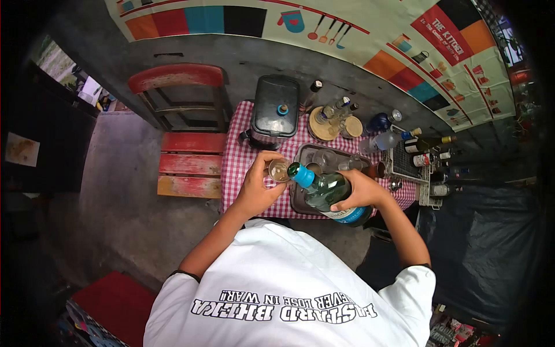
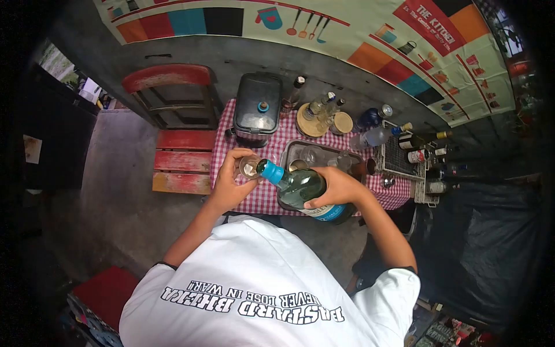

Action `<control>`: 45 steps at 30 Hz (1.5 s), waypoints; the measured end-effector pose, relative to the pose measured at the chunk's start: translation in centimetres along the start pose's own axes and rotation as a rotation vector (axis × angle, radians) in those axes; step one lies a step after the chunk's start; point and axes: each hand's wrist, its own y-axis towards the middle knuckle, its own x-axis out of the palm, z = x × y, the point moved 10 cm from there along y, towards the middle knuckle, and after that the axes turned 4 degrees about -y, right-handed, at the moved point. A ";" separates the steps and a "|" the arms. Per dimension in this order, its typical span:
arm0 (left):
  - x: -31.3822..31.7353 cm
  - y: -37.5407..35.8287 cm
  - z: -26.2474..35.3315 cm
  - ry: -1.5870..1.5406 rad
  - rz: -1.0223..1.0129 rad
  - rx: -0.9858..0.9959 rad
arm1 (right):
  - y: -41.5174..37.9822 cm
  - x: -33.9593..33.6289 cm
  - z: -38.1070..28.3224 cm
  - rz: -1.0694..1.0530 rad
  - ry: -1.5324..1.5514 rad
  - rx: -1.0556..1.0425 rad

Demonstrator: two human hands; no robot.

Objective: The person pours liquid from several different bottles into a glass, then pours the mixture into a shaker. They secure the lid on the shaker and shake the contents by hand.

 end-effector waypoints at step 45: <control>-5.6 -4.8 -1.2 -0.016 0.194 -0.114 | 16.8 12.9 11.1 0.573 0.371 -0.124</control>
